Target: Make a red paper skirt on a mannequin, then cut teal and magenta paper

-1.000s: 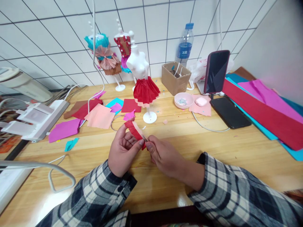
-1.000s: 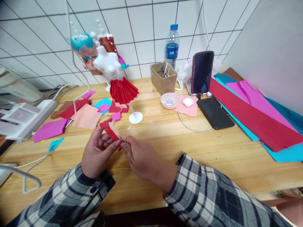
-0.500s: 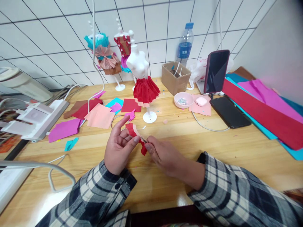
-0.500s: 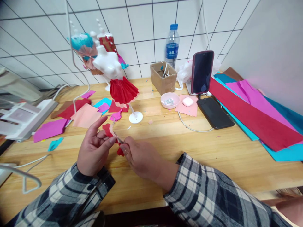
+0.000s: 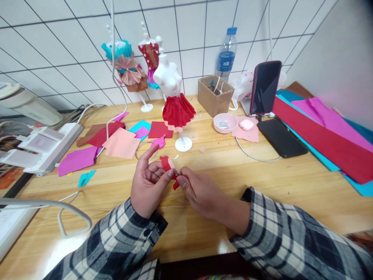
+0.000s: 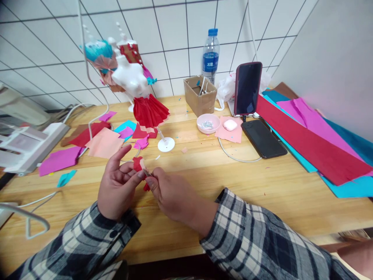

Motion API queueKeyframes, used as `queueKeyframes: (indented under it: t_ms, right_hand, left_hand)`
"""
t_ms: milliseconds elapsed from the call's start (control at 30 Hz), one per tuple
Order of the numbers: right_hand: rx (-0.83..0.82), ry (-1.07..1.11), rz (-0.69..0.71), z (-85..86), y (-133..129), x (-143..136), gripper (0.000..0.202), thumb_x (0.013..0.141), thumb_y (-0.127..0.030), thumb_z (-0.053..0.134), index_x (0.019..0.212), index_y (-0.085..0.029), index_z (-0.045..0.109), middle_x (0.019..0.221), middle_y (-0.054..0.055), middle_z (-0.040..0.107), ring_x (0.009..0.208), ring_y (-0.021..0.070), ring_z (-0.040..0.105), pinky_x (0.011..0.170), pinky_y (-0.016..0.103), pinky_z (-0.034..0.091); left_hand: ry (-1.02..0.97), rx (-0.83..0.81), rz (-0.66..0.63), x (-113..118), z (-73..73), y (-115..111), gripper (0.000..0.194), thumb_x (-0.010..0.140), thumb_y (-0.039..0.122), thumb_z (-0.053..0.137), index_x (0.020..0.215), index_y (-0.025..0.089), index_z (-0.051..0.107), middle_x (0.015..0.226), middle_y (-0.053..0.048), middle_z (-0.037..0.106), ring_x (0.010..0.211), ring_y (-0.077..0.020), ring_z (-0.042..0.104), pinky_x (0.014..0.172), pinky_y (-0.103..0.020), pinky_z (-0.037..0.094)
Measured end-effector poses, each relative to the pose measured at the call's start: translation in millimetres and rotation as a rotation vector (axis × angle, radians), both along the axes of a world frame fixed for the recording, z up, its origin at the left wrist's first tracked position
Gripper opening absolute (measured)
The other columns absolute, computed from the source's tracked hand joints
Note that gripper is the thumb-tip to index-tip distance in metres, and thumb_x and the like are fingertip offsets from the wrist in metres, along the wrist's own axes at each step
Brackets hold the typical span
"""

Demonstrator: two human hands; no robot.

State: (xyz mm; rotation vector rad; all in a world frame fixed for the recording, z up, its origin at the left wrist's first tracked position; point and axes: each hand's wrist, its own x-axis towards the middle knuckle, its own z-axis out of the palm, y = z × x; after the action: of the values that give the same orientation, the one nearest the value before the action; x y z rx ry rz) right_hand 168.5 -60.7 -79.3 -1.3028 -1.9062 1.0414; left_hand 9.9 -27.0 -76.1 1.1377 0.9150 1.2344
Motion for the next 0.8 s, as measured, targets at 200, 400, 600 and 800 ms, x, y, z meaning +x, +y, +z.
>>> queueKeyframes:
  t_ms: [200,400,600,800]
  right_hand:
    - [0.013,-0.022,-0.006,-0.7,1.5,0.6,0.025,0.102,-0.038,0.029,0.09,-0.021,0.043,0.069,-0.002,0.05,0.06,0.0135,0.046,0.057,0.026,0.027]
    - [0.016,-0.042,0.046,-2.5,2.1,4.1,0.028,0.102,-0.039,0.029,0.091,-0.021,0.047,0.069,-0.002,0.052,0.059,0.0128,0.046,0.057,0.026,0.028]
    - [0.006,-0.009,0.054,-3.2,2.6,4.8,0.028,0.102,-0.038,0.031,0.092,-0.021,0.049,0.072,-0.002,0.055,0.062,0.0125,0.048,0.059,0.026,0.029]
    - [-0.006,0.029,0.041,-2.9,2.0,4.6,0.028,0.103,-0.038,0.03,0.091,-0.021,0.048,0.073,-0.002,0.056,0.064,0.0129,0.05,0.061,0.026,0.031]
  left_hand:
    - [-0.003,-0.009,-0.002,-1.5,-2.3,-1.0,0.072,0.074,0.012,0.078,0.136,0.029,0.044,0.081,0.004,0.072,0.071,-0.0073,0.068,0.068,-0.015,0.055]
    - [-0.096,-0.039,0.004,-7.4,-0.3,5.8,0.063,0.074,0.018,0.078,0.131,0.023,0.052,0.083,0.003,0.071,0.07,-0.0074,0.066,0.07,-0.016,0.054]
    - [-0.066,-0.07,0.006,-9.4,3.3,9.2,0.07,0.068,0.012,0.082,0.13,0.025,0.052,0.084,0.002,0.074,0.071,-0.0082,0.069,0.071,-0.017,0.056]
    - [-0.053,-0.043,0.014,-8.5,0.9,8.5,0.072,0.067,0.011,0.082,0.13,0.026,0.05,0.084,0.002,0.072,0.072,-0.0091,0.07,0.072,-0.018,0.057]
